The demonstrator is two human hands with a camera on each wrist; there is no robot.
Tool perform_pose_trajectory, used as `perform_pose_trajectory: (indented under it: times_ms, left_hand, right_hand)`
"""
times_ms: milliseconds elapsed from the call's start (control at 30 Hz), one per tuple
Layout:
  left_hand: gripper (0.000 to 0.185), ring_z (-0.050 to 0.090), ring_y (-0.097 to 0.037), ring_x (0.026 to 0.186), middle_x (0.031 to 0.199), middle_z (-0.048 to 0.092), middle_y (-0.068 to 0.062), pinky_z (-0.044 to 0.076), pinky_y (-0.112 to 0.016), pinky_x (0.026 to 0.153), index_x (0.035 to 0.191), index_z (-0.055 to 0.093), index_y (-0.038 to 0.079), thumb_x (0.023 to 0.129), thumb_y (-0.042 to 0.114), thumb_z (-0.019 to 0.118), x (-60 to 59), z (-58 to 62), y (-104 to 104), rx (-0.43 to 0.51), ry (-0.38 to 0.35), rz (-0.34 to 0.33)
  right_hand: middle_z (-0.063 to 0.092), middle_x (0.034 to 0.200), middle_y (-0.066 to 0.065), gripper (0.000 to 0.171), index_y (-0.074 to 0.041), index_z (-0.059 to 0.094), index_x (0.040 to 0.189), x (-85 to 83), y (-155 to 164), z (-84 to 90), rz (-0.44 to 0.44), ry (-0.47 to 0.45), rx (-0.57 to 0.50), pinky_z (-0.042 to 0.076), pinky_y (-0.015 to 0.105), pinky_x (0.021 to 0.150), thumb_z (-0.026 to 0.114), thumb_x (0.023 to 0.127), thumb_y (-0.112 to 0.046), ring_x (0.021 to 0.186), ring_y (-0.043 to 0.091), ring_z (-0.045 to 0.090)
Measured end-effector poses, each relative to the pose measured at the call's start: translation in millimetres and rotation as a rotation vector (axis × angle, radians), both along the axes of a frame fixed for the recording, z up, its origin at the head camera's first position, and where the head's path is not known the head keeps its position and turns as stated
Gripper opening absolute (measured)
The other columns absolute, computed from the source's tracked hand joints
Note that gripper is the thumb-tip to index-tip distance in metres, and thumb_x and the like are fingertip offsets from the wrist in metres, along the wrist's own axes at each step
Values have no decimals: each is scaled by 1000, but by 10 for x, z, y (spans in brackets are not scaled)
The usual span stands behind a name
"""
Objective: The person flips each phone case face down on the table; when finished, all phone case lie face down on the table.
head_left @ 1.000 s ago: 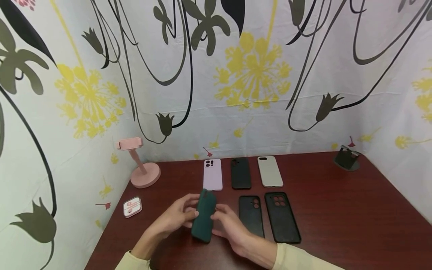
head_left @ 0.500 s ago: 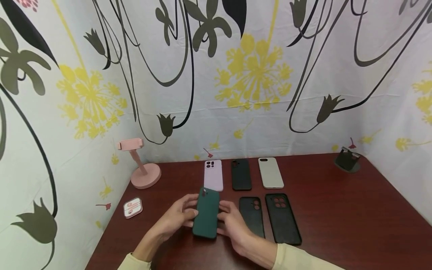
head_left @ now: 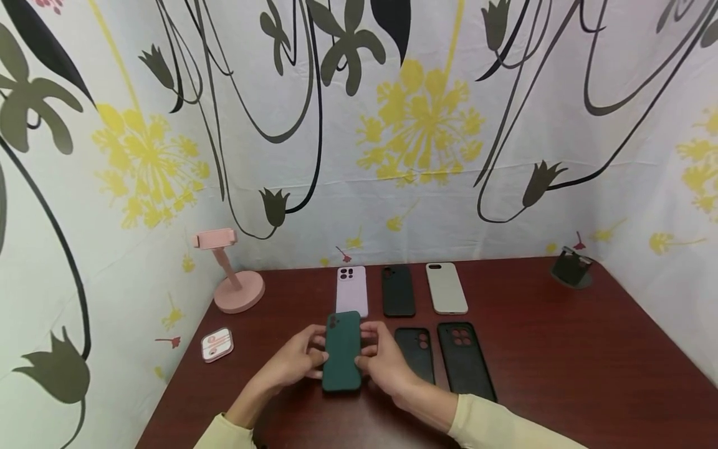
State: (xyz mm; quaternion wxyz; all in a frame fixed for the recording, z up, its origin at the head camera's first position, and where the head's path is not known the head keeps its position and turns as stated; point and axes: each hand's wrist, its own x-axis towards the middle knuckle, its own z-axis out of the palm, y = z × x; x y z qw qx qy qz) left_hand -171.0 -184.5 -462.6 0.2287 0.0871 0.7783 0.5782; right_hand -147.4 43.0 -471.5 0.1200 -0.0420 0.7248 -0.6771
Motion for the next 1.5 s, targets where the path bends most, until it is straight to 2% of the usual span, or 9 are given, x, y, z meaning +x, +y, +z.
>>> perform_pose_trajectory:
  times_ms: [167,400,500,633,767,967,1133,1500]
  left_hand:
    - [54,69,-22,105,131,59,-23,67,-43,79,155,41,-2,104,3,58,-29,-8,2,-13,5,3]
    - [53,68,-22,96,124,57,-23,67,-41,73,148,47,-5,99,0,66,-42,-24,5,-106,65,21]
    - [52,69,-22,89,116,59,-22,67,-40,70,145,49,-6,98,0,68,-57,-26,18,-137,80,18]
    - [48,71,-22,79,105,62,-19,67,-39,68,139,52,-5,96,1,72,-76,-31,33,-166,100,19]
    - [44,71,-22,75,103,63,-17,67,-38,66,133,54,-3,95,2,75,-85,-40,43,-183,116,30]
    - [44,69,-20,82,109,62,-18,66,-37,68,134,56,-4,95,3,75,-103,-50,66,-220,126,36]
    - [53,70,-18,78,105,65,-16,66,-35,69,139,55,-5,92,3,79,-125,-60,95,-255,133,55]
    - [50,69,-17,77,108,64,-17,66,-35,68,135,58,-6,90,2,80,-109,-77,136,-256,147,68]
  right_hand:
    - [49,146,24,63,0,43,145,-25,16,-23,-14,-7,-2,59,36,74,66,88,14,101,25,58]
    - [50,142,25,64,1,43,143,-22,25,-31,10,18,51,58,35,72,70,86,14,96,24,61]
    - [52,139,23,66,0,45,142,-23,25,-41,14,53,114,55,31,69,74,83,13,97,24,61]
    - [53,136,19,69,-3,48,141,-25,23,-67,28,151,232,53,27,71,77,80,13,99,24,61]
    - [52,131,19,69,0,49,139,-17,36,-101,49,228,313,51,22,72,76,78,15,97,23,59]
    - [51,122,17,66,6,48,138,-18,63,-134,74,230,350,48,22,69,75,78,15,95,21,53]
    - [52,113,14,65,10,51,137,-18,67,-125,70,240,417,45,22,70,76,77,13,95,20,51]
    - [52,111,12,66,10,52,138,-34,71,-134,75,228,452,44,23,72,78,78,10,95,20,50]
